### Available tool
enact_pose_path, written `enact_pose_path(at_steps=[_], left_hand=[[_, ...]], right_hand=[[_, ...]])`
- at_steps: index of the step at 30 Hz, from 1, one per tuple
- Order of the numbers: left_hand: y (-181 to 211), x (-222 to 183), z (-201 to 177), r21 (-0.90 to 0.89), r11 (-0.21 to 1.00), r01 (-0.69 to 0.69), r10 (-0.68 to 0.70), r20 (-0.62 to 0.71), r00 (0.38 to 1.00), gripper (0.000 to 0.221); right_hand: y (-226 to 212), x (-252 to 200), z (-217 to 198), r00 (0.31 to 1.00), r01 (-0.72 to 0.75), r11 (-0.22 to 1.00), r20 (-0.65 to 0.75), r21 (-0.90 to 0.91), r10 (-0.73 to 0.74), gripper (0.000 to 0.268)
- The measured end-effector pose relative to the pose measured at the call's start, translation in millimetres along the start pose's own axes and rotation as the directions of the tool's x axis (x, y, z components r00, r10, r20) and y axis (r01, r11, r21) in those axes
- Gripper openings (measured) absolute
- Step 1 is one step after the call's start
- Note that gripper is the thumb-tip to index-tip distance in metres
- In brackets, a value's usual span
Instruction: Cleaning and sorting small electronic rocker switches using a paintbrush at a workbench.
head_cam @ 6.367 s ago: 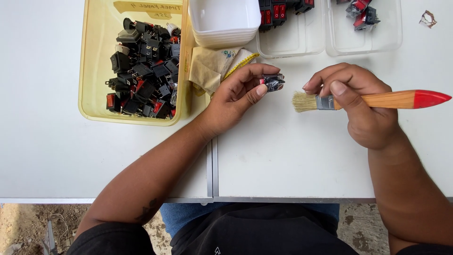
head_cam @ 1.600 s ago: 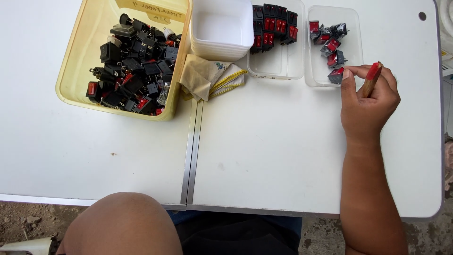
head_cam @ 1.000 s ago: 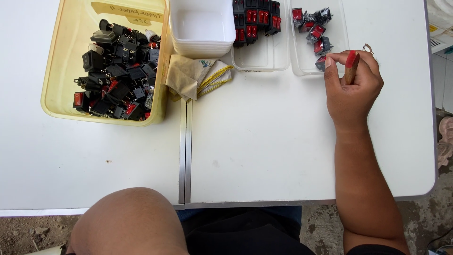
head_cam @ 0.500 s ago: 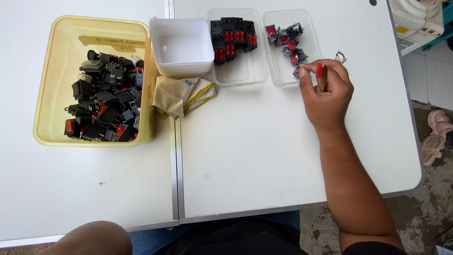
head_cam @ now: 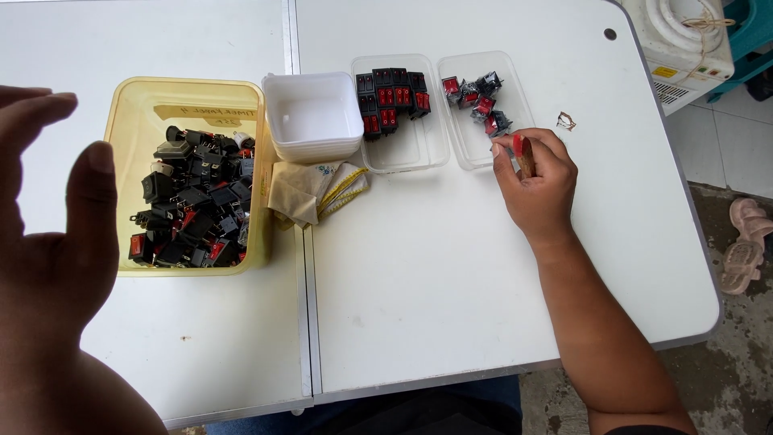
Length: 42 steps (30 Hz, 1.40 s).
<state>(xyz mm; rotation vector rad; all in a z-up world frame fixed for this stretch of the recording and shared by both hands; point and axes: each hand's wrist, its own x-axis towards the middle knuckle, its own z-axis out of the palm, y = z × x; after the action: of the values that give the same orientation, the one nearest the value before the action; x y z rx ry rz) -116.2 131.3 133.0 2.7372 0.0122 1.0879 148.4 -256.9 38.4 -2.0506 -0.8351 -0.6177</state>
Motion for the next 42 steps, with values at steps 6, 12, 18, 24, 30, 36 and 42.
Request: enact_pose_path(at_steps=[6, 12, 18, 24, 30, 36, 42], left_hand=[[-5, 31, 22, 0.197, 0.962, 0.19, -0.253, 0.376, 0.891, 0.016], [2, 52, 38, 0.513, 0.791, 0.332, -0.611, 0.67, 0.422, 0.045], [0, 56, 56, 0.602, 0.76, 0.245, -0.649, 0.687, 0.327, 0.059], [-1, 55, 57, 0.605, 0.766, 0.215, -0.641, 0.697, 0.322, 0.047], [-7, 51, 37, 0.416, 0.831, 0.37, -0.556, 0.654, 0.513, 0.04], [-46, 44, 18, 0.21, 0.964, 0.16, -0.246, 0.487, 0.838, 0.028], [-46, 60, 27, 0.301, 0.951, 0.076, -0.252, 0.606, 0.755, 0.032]], right_hand=[[-2, -2, 4, 1.0, -0.011, 1.0, 0.022, -0.018, 0.011, 0.004], [-1, -2, 4, 1.0, 0.003, 0.999, 0.026, -0.032, -0.002, 0.005], [-3, -1, 3, 1.0, -0.006, 1.0, 0.026, -0.013, 0.006, 0.005], [-5, -1, 3, 0.999, -0.004, 1.0, 0.044, 0.014, 0.003, 0.004], [-3, -6, 4, 0.995, 0.055, 0.998, 0.088, 0.024, -0.057, 0.003], [7, -10, 5, 0.99, 0.072, 0.997, 0.117, 0.011, -0.073, 0.005], [5, -9, 5, 0.99, 0.072, 0.997, 0.124, -0.002, -0.071, 0.004]])
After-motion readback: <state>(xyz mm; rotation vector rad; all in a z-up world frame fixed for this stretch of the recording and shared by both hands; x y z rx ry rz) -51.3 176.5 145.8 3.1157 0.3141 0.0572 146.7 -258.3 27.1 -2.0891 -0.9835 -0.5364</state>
